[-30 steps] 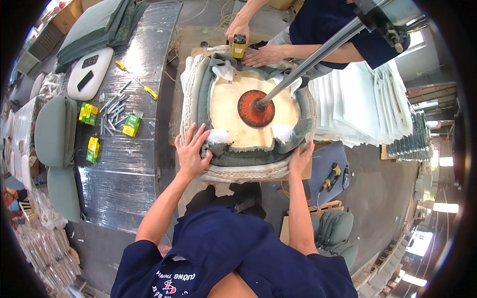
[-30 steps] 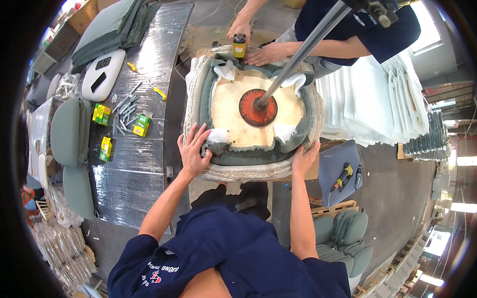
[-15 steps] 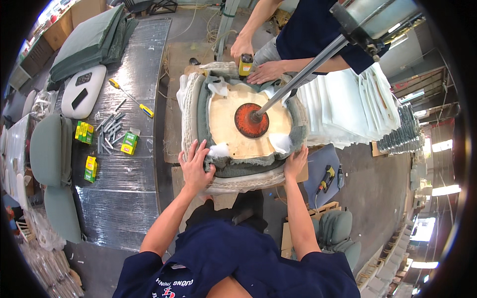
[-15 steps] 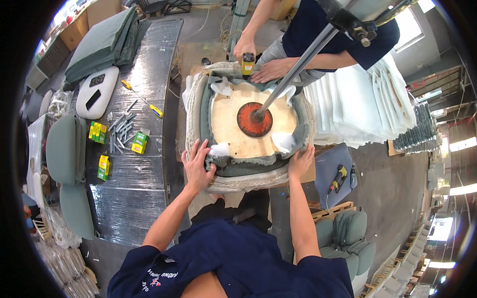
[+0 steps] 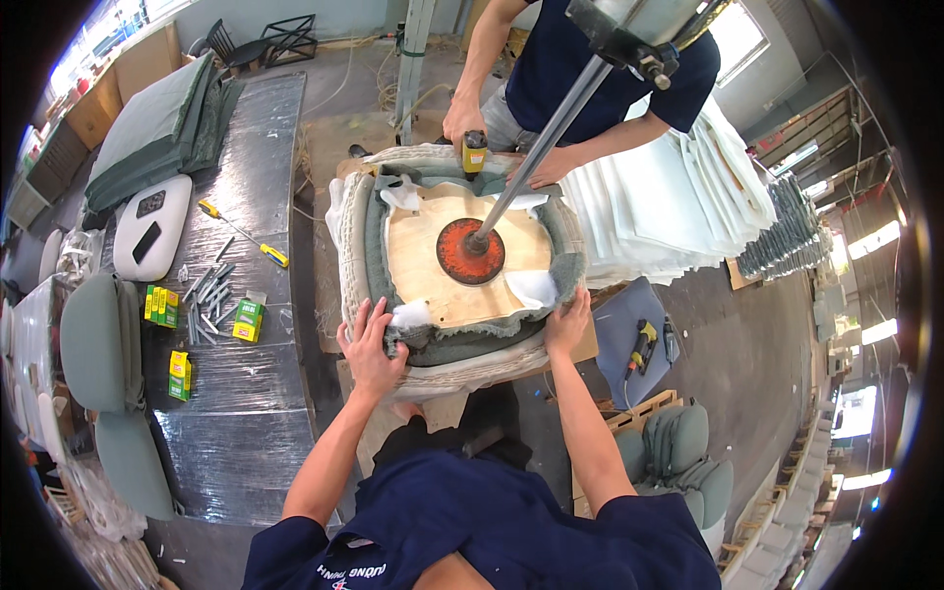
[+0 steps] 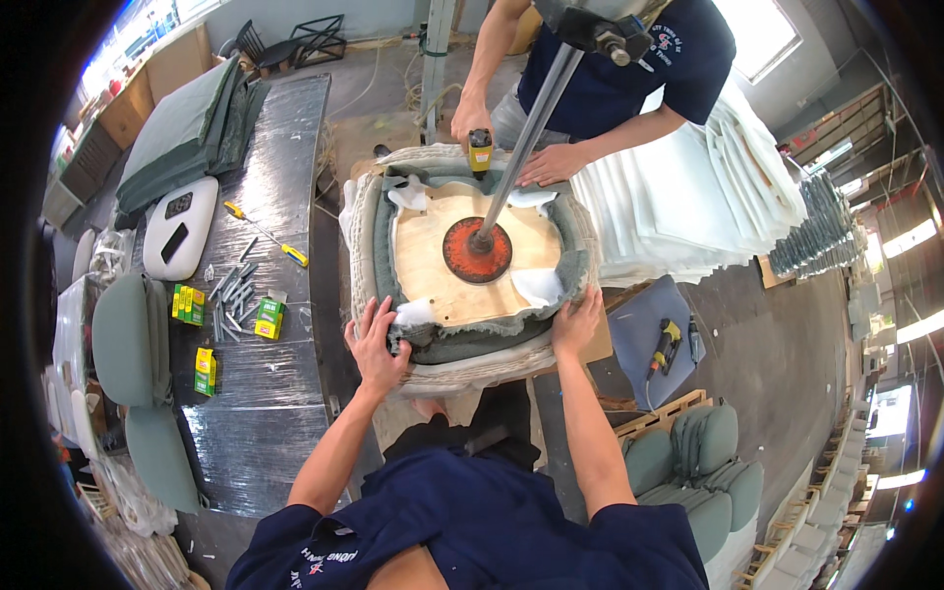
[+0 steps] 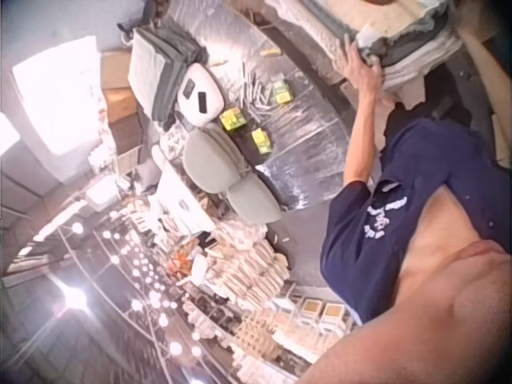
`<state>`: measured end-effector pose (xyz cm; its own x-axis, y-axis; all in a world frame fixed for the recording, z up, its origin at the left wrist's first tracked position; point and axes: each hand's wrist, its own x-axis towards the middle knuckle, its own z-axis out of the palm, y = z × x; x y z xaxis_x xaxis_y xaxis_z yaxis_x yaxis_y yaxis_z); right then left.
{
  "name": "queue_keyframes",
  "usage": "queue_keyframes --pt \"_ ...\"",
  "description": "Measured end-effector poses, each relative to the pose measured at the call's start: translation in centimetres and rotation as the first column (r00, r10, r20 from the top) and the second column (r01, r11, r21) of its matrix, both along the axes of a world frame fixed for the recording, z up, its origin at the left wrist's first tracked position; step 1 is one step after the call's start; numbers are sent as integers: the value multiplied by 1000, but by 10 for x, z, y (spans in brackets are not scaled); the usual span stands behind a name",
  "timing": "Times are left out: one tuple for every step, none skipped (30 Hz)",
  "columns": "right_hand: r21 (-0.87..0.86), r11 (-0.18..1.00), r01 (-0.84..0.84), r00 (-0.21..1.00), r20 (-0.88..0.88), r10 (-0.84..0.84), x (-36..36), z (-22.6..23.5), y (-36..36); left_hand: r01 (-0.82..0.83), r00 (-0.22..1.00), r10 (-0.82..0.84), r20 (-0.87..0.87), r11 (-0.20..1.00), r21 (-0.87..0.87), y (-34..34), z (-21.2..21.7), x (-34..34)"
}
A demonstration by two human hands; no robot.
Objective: The person uses a pneumatic staple gun to attach green fabric to the underside of a chair seat base. They repeatedly pull the fabric taut and drive staples into the wooden frame. The person also handles white foam padding and stacks finished green seat cushions on a nearby table.
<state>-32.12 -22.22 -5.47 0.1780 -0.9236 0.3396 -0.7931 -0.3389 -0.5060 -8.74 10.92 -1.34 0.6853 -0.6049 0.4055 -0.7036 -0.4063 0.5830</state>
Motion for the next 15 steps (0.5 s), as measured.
queue_keyframes --pt "-42 999 7 1000 -14 -8 -6 -3 -3 8 1000 -8 -3 1000 -9 -2 0 -1" --pt "-84 996 14 999 -29 -16 -10 -7 -6 16 1000 -16 -6 1000 -19 -4 -1 -1" --pt "-127 992 19 999 -43 -25 -15 -10 -10 22 1000 -22 -13 1000 -16 -6 -1 -3" --pt "-75 997 19 1000 -20 -20 -9 -9 -6 14 1000 -14 -1 1000 -7 -4 -1 -1" --pt "-22 1000 17 1000 1 -17 -4 -3 -1 7 1000 -7 9 1000 3 -2 -1 0" --pt "31 999 14 1000 22 -15 2 2 4 -1 1000 1 19 1000 13 0 0 2" --pt "41 999 18 1000 21 -19 2 3 6 3 1000 -3 23 1000 5 1 -2 2" --pt "51 998 22 1000 21 -23 1 5 7 6 1000 -6 26 1000 -2 0 -4 3" --pt "62 998 26 999 20 -27 2 6 9 9 1000 -9 30 1000 -9 0 -6 5" --pt "13 1000 24 1000 8 -24 -4 2 8 16 999 -16 28 1000 -8 -1 -5 4" --pt "-36 999 23 1000 -4 -23 -9 -3 6 24 999 -24 25 1000 -7 -3 -3 3" --pt "-85 996 21 1000 -17 -23 -15 -6 4 34 999 -33 23 999 -7 -5 -2 4" --pt "-83 997 8 1000 -10 -9 -16 -11 6 38 999 -37 25 999 -4 -4 -1 6" --pt "-86 996 3 1000 -5 -3 -17 -13 8 47 999 -47 25 999 0 -5 -2 8" --pt "-89 996 -1 1000 -1 1 -20 -16 11 44 999 -44 12 999 14 -5 -2 10"
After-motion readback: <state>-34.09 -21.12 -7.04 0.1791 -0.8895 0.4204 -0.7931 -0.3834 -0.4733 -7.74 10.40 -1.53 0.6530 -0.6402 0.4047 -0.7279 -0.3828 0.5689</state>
